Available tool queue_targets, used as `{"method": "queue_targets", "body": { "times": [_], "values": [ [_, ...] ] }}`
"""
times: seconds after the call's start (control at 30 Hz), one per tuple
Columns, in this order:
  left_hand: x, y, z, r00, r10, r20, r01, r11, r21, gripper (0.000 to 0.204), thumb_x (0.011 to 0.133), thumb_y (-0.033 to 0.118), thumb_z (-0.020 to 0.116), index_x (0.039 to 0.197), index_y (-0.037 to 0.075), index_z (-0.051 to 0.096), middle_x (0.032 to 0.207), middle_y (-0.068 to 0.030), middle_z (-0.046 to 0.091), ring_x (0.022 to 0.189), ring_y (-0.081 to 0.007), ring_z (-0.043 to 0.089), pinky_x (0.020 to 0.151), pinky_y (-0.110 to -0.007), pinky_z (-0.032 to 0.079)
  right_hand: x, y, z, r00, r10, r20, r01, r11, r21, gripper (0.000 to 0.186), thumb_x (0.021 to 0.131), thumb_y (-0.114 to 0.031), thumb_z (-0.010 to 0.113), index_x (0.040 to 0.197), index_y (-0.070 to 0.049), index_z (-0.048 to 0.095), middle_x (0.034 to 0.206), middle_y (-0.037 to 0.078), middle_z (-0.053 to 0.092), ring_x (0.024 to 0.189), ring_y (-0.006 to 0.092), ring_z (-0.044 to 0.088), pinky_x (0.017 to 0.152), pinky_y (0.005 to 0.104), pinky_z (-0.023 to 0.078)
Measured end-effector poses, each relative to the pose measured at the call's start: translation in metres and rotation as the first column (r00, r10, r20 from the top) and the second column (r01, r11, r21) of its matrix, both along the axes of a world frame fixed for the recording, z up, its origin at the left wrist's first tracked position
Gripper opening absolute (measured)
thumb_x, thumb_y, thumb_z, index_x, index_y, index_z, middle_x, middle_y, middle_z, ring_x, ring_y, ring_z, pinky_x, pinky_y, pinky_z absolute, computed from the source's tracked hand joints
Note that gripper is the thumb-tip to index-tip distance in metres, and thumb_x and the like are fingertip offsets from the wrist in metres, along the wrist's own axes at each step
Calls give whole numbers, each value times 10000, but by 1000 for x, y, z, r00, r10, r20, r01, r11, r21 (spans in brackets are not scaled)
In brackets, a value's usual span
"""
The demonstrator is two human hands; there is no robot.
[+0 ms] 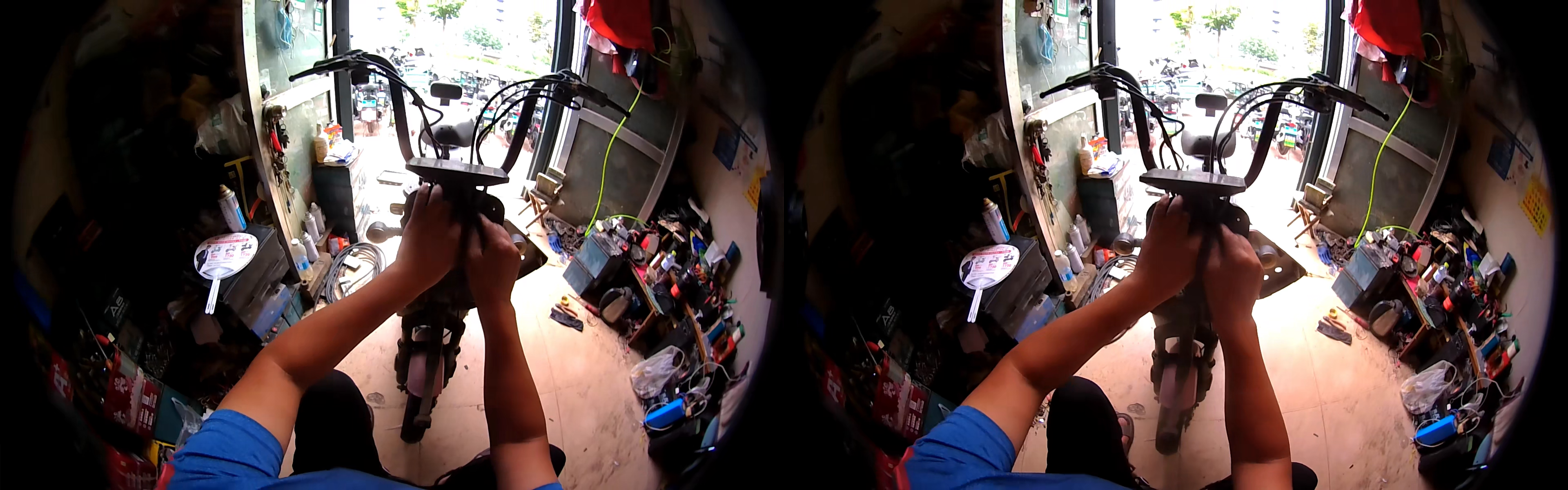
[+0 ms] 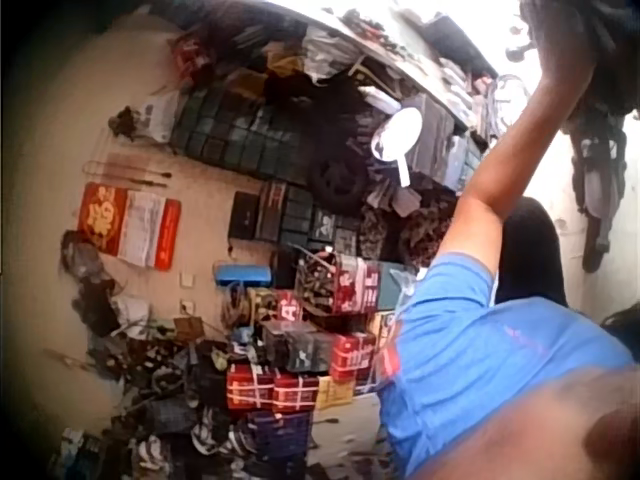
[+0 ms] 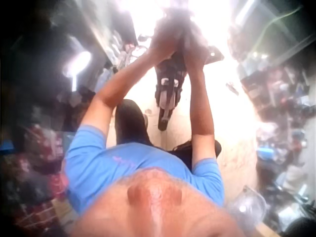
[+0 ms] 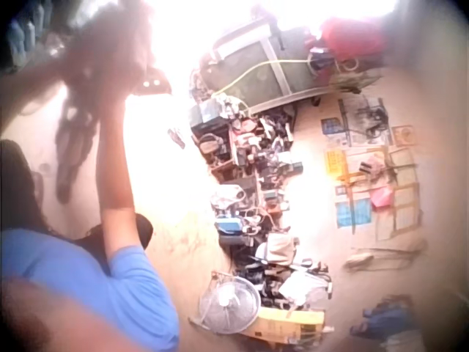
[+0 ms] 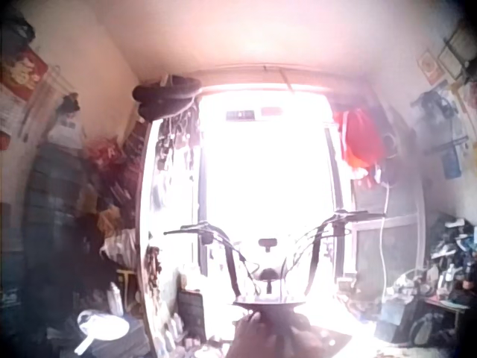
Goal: The person removes damaged components from the front of a scooter, adjusts a metal bracket using a hammer, and installs a new headlight assembly and front panel.
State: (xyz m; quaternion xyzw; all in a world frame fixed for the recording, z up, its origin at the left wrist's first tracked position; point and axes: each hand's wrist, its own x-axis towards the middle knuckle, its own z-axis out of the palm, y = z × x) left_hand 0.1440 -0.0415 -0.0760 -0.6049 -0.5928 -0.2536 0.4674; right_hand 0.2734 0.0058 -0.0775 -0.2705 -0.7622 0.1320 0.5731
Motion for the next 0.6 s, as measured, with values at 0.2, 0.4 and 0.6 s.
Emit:
{"method": "queue_targets", "body": {
  "times": [0.2,0.4,0.6],
  "values": [
    [-31,-44,23,906,-346,245,250,903,349,197,867,78,640,1040,18,709,979,-182,688,990,-401,677,887,-463,533,30,1,-5,1000,-4,-22,7,989,149,234,929,-91,678,1129,11,745,1031,201,753,943,347,736,828,398,580],
    [-102,-9,96,573,-460,678,321,887,331,322,899,145,742,1173,-24,723,1061,-188,752,838,-269,733,794,-375,560,55,-18,39,989,42,-142,-28,995,98,215,955,-61,700,1146,19,756,959,166,770,839,189,743,759,320,566],
    [-117,10,124,507,-373,777,488,867,98,469,910,171,731,1310,-60,654,1139,-199,758,1012,-267,742,908,-336,548,65,-34,86,982,124,-143,-104,985,139,248,951,-6,690,1191,-3,748,1055,120,775,965,155,739,854,299,576]
  ]
}}
